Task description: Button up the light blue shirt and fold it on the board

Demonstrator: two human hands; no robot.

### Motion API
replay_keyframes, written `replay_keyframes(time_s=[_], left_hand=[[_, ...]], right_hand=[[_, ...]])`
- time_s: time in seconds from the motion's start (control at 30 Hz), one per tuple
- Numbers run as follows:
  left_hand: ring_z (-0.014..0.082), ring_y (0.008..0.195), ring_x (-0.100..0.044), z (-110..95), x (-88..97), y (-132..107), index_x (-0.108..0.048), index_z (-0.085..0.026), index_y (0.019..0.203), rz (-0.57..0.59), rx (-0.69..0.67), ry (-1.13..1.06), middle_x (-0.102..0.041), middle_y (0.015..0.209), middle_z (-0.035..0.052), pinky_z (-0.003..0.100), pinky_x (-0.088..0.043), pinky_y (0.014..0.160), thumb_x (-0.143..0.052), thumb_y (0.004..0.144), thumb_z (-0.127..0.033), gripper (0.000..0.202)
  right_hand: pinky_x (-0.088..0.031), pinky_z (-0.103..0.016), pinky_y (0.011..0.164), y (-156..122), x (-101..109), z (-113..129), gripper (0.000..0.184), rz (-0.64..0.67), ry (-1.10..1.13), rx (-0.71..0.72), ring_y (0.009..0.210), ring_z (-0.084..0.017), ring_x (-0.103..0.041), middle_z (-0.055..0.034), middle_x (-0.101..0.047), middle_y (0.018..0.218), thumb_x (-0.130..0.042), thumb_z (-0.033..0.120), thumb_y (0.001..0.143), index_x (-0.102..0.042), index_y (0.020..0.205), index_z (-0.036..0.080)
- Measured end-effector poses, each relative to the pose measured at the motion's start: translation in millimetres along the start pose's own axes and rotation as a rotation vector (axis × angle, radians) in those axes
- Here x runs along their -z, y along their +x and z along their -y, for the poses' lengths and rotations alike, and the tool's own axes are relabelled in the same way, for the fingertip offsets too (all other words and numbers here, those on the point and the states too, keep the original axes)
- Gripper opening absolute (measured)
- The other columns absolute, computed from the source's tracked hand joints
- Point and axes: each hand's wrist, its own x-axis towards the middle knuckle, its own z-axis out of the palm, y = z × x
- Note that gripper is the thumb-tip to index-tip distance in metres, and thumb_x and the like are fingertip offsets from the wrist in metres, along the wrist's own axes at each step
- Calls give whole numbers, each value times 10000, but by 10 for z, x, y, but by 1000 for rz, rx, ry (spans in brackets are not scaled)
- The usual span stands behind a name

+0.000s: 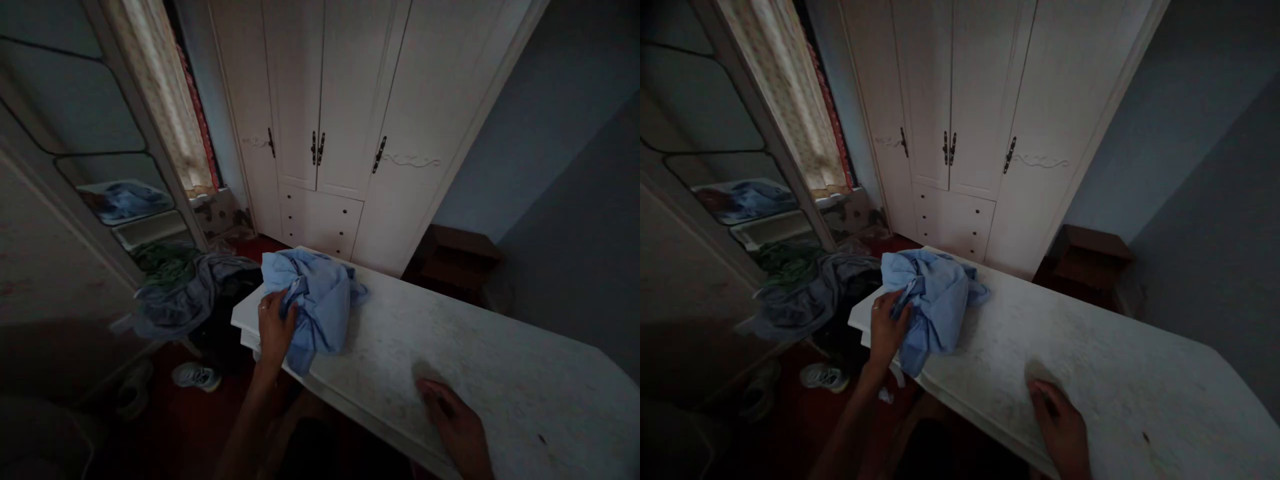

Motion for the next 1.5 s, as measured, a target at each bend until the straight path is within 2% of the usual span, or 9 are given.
replay_keyframes(time_s=[0.23,0.4,0.6,0.83,1.07,1.23,1.37,1.43,1.5], left_hand=[[235,862,-612,130,102,206,-666,-188,820,80,10,-105,-666,854,76,386,-479,817,-534,864,-330,199],[199,886,-606,-155,272,158,-640,-198,859,80,79,-357,-649,885,41,329,-467,835,-553,870,-358,182],[177,870,-602,-572,325,-12,-623,-211,891,216,93,-637,-626,891,26,302,-458,813,-572,879,-317,118],[187,879,-581,-642,387,-183,-627,-198,799,307,33,-872,-601,887,44,320,-452,817,-633,838,-295,104],[195,897,-570,-517,589,-144,-597,-200,734,149,182,-1076,-597,917,46,325,-461,805,-690,774,-335,169],[183,859,-560,-454,827,-24,-591,-203,730,26,218,-1244,-574,877,33,350,-481,812,-712,718,-345,188],[173,830,-549,-424,959,88,-595,-200,737,-58,226,-1313,-556,829,25,351,-496,788,-706,704,-310,160],[171,818,-555,-400,976,132,-593,-199,732,-84,247,-1320,-571,827,25,344,-502,762,-689,713,-298,139],[167,807,-562,-356,978,161,-586,-198,718,-114,268,-1327,-586,810,21,333,-506,743,-671,717,-287,123]], right_hand=[[-598,-321,774,-47,-7,38,412,-52,-34,12,813,-252,-731,-55,-765,911,-557,582,785,-760,852,230],[-600,-338,765,-60,-33,0,407,-90,-37,34,810,-262,-729,-75,-764,903,-560,564,789,-754,848,211],[-596,-333,759,-81,-46,5,401,-94,-35,46,831,-258,-727,-85,-761,921,-544,537,810,-743,884,196],[-588,-349,771,-49,-12,81,417,-46,13,9,824,-261,-720,-91,-761,910,-564,563,782,-756,852,199],[-574,-290,595,-8,14,451,390,140,270,44,629,-198,-672,-66,-723,781,-579,535,815,-723,910,186],[-559,-350,796,274,-307,1021,339,174,264,338,952,-221,-647,-102,-654,1101,-558,421,881,-622,1153,228],[-432,-507,1016,771,-737,1319,653,83,133,405,1297,-326,-430,-161,-449,1412,-668,458,773,-488,1342,194],[-417,-495,1017,1015,-917,1376,675,155,65,354,1242,-339,-477,-163,-538,1320,-728,410,691,-540,1290,163],[-485,-428,893,1202,-1021,1379,459,298,57,297,1007,-293,-611,-104,-676,1039,-703,321,671,-652,1099,166]])
